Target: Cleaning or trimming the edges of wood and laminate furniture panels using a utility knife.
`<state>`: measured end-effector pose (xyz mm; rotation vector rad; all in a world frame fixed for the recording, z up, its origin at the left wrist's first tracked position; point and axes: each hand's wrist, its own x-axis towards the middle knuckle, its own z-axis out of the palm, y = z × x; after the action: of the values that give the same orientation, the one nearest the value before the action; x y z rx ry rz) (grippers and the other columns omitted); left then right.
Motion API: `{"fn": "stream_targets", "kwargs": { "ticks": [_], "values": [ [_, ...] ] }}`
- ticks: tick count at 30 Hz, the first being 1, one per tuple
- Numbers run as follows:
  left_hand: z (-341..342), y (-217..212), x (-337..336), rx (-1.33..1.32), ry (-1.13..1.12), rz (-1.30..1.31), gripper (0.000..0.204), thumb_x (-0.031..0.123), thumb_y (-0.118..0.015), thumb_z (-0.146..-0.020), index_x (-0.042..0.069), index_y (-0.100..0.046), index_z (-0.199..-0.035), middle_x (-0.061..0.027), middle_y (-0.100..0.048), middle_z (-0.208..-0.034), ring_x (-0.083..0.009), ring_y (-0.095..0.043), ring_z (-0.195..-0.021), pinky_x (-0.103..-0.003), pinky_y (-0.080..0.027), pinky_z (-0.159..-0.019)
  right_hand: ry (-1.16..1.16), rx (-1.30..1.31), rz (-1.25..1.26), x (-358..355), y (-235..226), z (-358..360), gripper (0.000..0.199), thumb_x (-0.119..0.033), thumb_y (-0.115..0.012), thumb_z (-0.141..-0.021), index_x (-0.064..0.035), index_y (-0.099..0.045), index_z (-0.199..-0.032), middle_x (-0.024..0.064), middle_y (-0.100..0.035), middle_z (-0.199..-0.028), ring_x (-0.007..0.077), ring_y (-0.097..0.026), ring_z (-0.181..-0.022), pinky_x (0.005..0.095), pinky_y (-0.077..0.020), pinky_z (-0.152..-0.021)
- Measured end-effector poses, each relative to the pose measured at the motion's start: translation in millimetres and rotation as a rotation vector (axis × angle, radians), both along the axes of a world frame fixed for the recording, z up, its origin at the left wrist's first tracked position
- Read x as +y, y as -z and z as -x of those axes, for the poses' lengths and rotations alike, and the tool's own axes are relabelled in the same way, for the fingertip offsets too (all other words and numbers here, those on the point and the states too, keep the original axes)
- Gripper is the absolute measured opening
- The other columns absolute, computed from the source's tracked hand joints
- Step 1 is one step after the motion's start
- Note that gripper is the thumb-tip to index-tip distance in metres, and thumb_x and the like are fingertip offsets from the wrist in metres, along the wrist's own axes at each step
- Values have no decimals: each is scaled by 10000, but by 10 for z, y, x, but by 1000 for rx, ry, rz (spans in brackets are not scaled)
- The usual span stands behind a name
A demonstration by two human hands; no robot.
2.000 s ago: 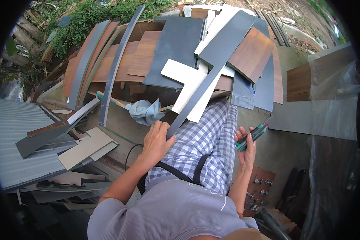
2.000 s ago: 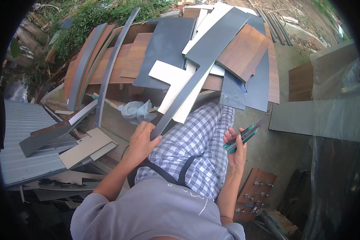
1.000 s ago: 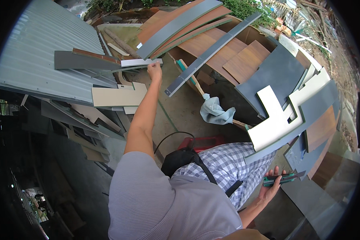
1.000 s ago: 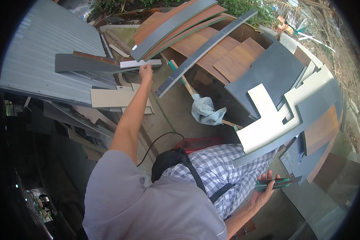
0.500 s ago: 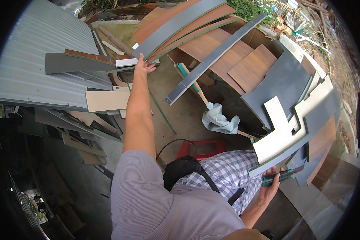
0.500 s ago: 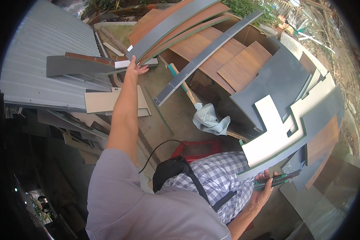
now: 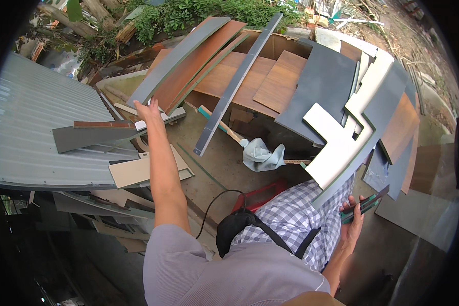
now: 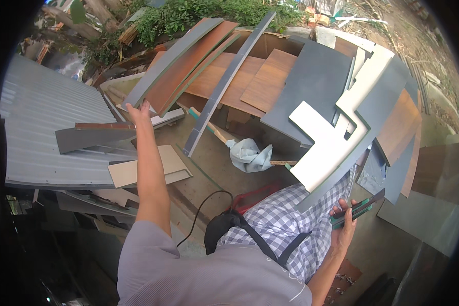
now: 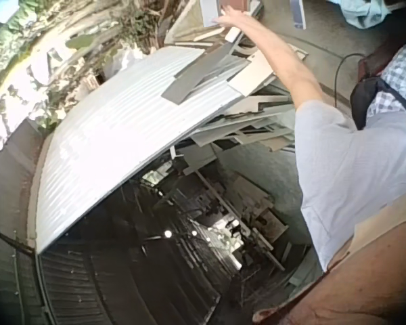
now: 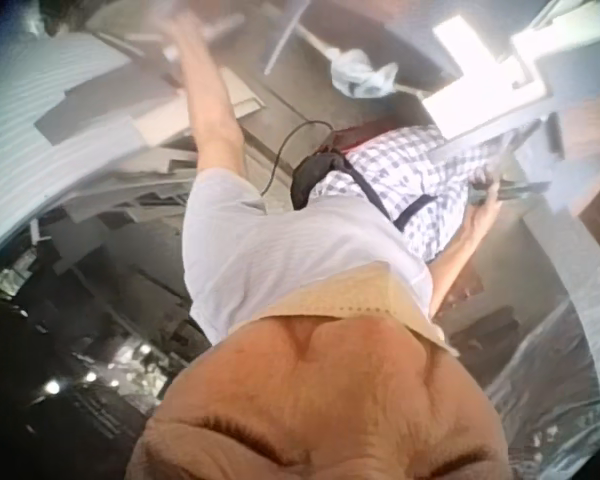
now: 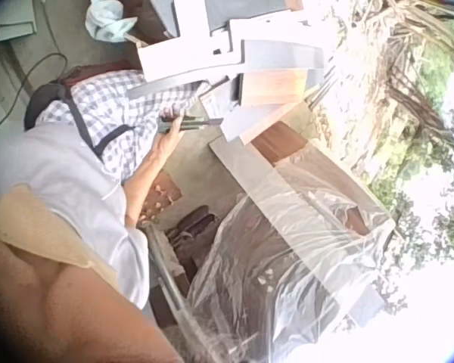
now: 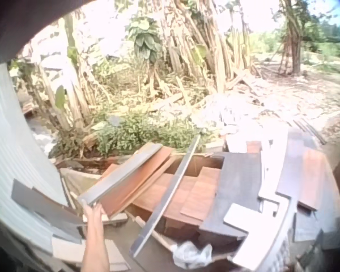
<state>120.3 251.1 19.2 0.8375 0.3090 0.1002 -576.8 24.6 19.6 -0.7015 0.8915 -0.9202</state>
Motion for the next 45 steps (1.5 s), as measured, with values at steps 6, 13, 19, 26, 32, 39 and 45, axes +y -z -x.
{"fn": "stream_targets", "kwargs": {
  "ticks": [6, 13, 19, 26, 32, 39, 45],
  "values": [
    [87, -1115, -358, -172, -133, 46, 655, 388, -454, -924, -81, -231, -1324, -259, -395, -1273, -440, -449, -1162, -581, -428, -961, 39, -86, -43, -25, -52, -40, 389, -193, -582, -899, -70, -422, -1232, 139, -607, -1032, 204, -623, -839, 337, -525, -728],
    [-23, -1558, -330, -187, 149, 201, 571, 439, -466, -925, 49, -395, -1336, -160, -400, -1376, -390, -328, -1297, -612, -261, -1042, 134, -159, -57, -6, -39, 177, 381, -223, -580, -905, -67, -445, -1226, 142, -610, -1025, 199, -625, -830, 328, -527, -735],
    [604, -1922, -813, -138, 398, 329, 544, 409, -553, -890, 6, -464, -1244, -185, -480, -1289, -376, -429, -1219, -623, -305, -1019, 179, -151, -46, 6, 18, 356, 367, -216, -565, -916, -61, -443, -1226, 134, -612, -996, 190, -626, -825, 322, -527, -720],
    [1497, -2540, -1892, -304, 795, 243, 490, 360, -524, -907, 13, -469, -1249, -149, -515, -1258, -344, -458, -1189, -588, -305, -1031, 231, -170, -35, 81, 68, 394, 367, -205, -560, -919, -52, -438, -1230, 130, -616, -989, 183, -631, -823, 314, -531, -717],
    [2696, -2700, -2753, -438, 981, 148, 424, 298, -503, -931, 44, -441, -1265, -126, -494, -1263, -300, -492, -1124, -553, -354, -1000, 273, -117, -28, 95, -66, 493, 370, -221, -569, -914, -47, -449, -1217, 102, -615, -928, 166, -616, -795, 304, -512, -702],
    [3182, -2838, -2460, -666, 1135, 424, 415, 274, -607, -871, 23, -514, -1188, -98, -566, -1173, -232, -524, -1094, -431, -426, -966, 239, 273, 115, -65, -334, 593, 278, -230, -547, -915, -30, -488, -1099, 23, -533, -753, 96, -519, -664, 259, -457, -623],
    [3728, -2839, -2213, -760, 1033, 310, 539, 458, -591, -856, 88, -505, -1239, -36, -551, -1189, -186, -506, -1104, -399, -420, -942, 319, 535, 606, -252, -1547, 612, 611, -206, -454, -958, -47, -147, -1462, 51, -535, -855, 72, -471, -638, 214, -428, -567]
  ]
}}
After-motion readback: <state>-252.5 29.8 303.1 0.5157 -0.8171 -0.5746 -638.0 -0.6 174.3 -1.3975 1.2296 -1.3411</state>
